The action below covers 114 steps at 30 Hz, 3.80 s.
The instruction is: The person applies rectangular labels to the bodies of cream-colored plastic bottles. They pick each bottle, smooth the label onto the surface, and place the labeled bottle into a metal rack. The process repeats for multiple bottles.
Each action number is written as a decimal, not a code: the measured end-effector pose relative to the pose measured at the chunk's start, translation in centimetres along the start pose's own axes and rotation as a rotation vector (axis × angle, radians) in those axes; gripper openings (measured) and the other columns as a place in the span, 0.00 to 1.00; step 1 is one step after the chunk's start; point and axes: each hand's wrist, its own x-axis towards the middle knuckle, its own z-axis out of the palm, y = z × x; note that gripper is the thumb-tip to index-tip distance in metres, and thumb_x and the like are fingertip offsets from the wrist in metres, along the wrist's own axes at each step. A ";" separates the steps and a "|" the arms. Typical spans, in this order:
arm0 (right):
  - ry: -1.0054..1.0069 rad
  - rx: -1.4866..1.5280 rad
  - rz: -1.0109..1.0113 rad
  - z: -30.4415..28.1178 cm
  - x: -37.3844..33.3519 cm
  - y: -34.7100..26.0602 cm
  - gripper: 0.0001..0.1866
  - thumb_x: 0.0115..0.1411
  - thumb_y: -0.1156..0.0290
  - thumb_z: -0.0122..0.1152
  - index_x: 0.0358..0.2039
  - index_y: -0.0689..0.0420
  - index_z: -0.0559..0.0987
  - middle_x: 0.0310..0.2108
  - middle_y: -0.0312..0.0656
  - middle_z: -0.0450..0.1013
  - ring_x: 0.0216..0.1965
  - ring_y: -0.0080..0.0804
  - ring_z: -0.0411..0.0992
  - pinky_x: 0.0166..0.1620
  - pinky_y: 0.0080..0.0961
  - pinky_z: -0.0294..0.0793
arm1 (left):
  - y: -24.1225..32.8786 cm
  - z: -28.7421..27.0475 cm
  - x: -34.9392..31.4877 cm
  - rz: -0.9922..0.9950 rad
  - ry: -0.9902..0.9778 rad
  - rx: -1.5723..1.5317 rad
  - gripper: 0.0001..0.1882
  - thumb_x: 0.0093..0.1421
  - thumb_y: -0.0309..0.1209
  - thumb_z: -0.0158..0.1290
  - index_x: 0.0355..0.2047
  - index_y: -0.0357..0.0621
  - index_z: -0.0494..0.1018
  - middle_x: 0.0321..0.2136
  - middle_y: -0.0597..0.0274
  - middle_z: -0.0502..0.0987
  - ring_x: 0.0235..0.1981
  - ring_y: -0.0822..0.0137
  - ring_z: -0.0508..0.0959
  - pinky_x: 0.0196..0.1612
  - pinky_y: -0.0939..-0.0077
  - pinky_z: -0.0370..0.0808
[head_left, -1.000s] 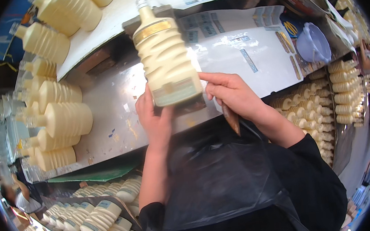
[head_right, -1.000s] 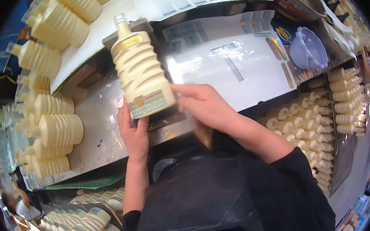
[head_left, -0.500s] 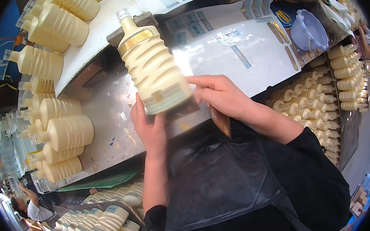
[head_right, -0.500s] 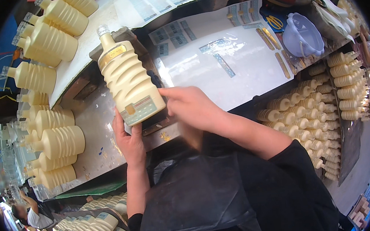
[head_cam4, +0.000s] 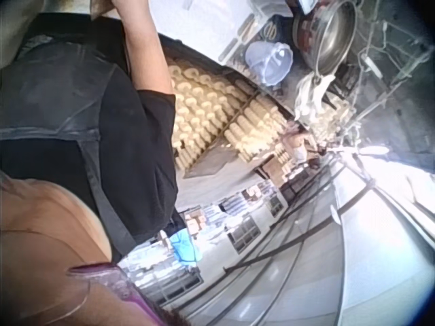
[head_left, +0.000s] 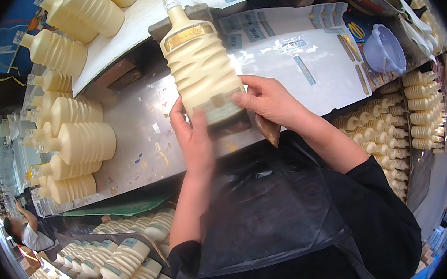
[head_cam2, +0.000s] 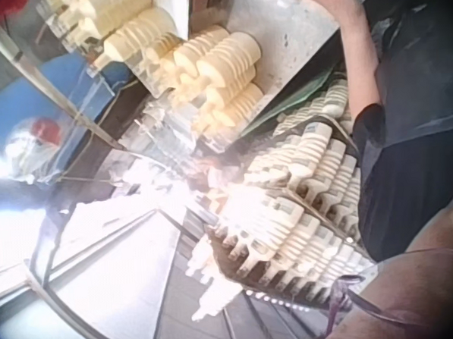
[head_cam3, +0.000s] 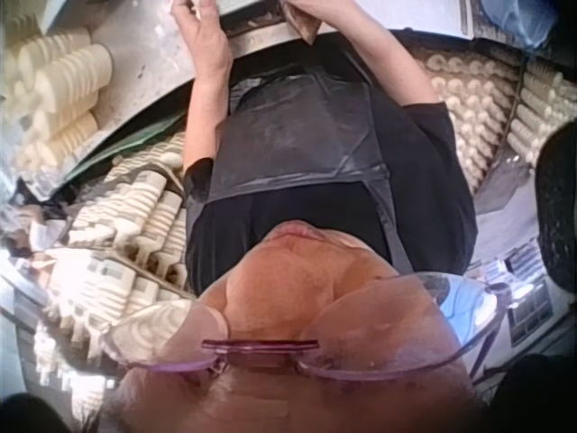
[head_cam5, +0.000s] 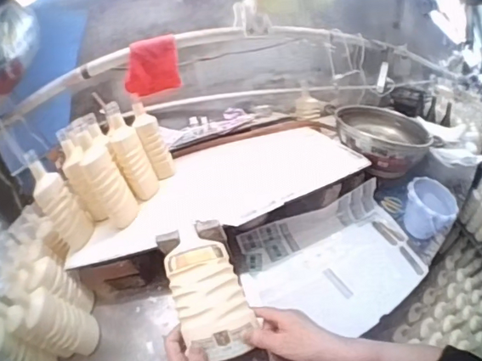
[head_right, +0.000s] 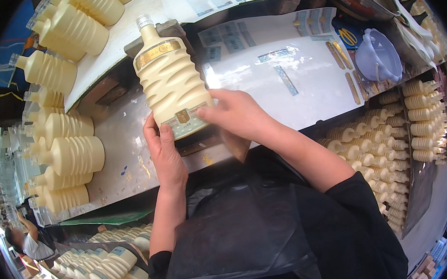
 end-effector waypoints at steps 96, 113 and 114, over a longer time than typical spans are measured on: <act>0.482 0.084 -0.388 2.3 -1.3 2.5 0.20 0.66 0.73 0.56 0.57 0.62 0.68 0.52 0.52 0.71 0.55 0.47 0.71 0.61 0.37 0.69 | -0.4 0.7 0.4 0.023 0.071 -0.020 0.30 0.73 0.41 0.47 0.65 0.32 0.57 0.61 0.49 0.63 0.63 0.61 0.64 0.67 0.64 0.60; 0.397 -0.498 -0.831 0.5 -0.6 -2.4 0.14 0.57 0.81 0.64 0.45 0.60 0.80 0.38 0.46 0.80 0.37 0.40 0.80 0.39 0.32 0.79 | 1.1 -0.6 0.7 -0.006 0.056 -0.048 0.20 0.68 0.33 0.57 0.56 0.34 0.70 0.53 0.54 0.75 0.56 0.66 0.72 0.61 0.67 0.68; 0.362 -0.565 -0.960 0.9 -1.3 -2.1 0.15 0.55 0.80 0.64 0.44 0.58 0.80 0.37 0.45 0.79 0.36 0.42 0.80 0.39 0.34 0.79 | 1.4 -0.5 0.7 -0.018 0.048 -0.080 0.20 0.69 0.33 0.57 0.56 0.34 0.71 0.52 0.54 0.76 0.55 0.66 0.73 0.61 0.68 0.69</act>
